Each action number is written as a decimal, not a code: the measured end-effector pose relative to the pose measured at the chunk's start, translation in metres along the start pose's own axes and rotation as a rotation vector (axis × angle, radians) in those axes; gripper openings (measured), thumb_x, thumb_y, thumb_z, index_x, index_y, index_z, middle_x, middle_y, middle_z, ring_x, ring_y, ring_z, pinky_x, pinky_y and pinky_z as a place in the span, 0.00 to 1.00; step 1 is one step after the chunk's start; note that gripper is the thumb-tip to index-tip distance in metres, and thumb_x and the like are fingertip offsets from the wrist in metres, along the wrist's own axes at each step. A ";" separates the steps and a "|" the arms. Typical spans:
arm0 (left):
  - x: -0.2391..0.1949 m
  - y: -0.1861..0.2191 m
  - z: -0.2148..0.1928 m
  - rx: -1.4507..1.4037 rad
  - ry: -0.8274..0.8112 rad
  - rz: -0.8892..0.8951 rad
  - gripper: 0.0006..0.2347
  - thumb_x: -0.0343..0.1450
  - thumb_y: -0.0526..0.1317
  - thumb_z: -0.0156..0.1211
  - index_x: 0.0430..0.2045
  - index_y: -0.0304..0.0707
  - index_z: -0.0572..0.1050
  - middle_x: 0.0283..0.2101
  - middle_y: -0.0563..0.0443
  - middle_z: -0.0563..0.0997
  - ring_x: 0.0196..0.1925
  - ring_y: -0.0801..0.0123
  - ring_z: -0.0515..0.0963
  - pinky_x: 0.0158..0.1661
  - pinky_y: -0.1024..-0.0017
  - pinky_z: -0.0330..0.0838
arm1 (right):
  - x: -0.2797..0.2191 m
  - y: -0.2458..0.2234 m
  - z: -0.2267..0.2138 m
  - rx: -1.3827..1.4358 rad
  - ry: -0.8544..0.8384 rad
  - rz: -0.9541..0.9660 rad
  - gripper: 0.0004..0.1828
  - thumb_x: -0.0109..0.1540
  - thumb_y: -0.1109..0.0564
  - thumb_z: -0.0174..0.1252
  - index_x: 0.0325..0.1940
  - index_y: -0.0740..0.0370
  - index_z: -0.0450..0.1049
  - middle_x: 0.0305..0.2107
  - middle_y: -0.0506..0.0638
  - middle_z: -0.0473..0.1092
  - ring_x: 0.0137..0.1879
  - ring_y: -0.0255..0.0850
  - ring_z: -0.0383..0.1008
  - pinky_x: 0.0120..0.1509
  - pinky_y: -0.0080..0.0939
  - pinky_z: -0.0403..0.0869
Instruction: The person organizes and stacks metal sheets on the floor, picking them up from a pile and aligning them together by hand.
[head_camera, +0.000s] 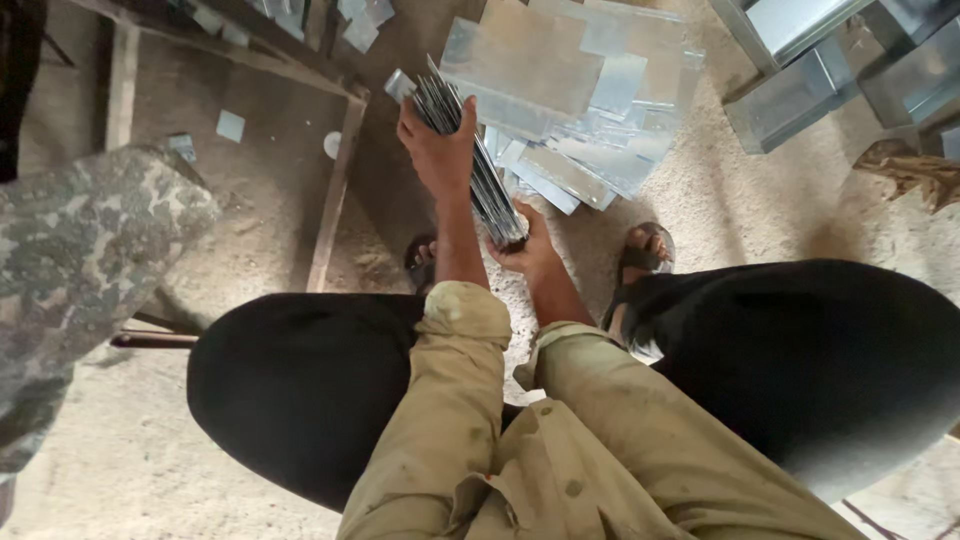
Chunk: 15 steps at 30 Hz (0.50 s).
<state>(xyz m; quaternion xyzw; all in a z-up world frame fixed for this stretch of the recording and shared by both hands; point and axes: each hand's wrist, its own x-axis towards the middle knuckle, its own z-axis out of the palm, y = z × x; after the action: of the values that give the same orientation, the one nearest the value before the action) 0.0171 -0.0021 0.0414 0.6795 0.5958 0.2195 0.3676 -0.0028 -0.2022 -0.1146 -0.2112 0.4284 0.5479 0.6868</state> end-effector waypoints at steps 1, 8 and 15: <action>-0.001 0.000 0.000 0.030 -0.023 -0.023 0.43 0.62 0.61 0.72 0.66 0.38 0.58 0.64 0.34 0.66 0.61 0.39 0.74 0.50 0.48 0.74 | 0.004 0.001 -0.002 0.017 0.029 -0.001 0.23 0.55 0.43 0.71 0.46 0.59 0.79 0.38 0.54 0.78 0.43 0.49 0.78 0.52 0.53 0.78; 0.010 -0.031 0.006 -0.056 0.076 0.121 0.44 0.64 0.55 0.74 0.71 0.35 0.54 0.66 0.29 0.66 0.67 0.37 0.69 0.61 0.49 0.67 | 0.000 0.020 0.003 0.029 0.147 0.023 0.31 0.55 0.41 0.72 0.50 0.67 0.75 0.40 0.59 0.77 0.44 0.53 0.78 0.49 0.52 0.81; 0.032 -0.046 -0.015 0.048 0.052 -0.018 0.49 0.58 0.61 0.76 0.68 0.32 0.58 0.64 0.28 0.70 0.67 0.40 0.70 0.63 0.52 0.66 | -0.009 0.037 0.029 0.081 0.040 0.157 0.30 0.56 0.44 0.68 0.57 0.61 0.71 0.44 0.61 0.75 0.47 0.57 0.79 0.52 0.60 0.79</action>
<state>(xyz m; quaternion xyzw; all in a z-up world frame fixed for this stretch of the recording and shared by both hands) -0.0174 0.0335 0.0112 0.6770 0.6162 0.2194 0.3375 -0.0272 -0.1739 -0.0844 -0.1600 0.4791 0.5778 0.6411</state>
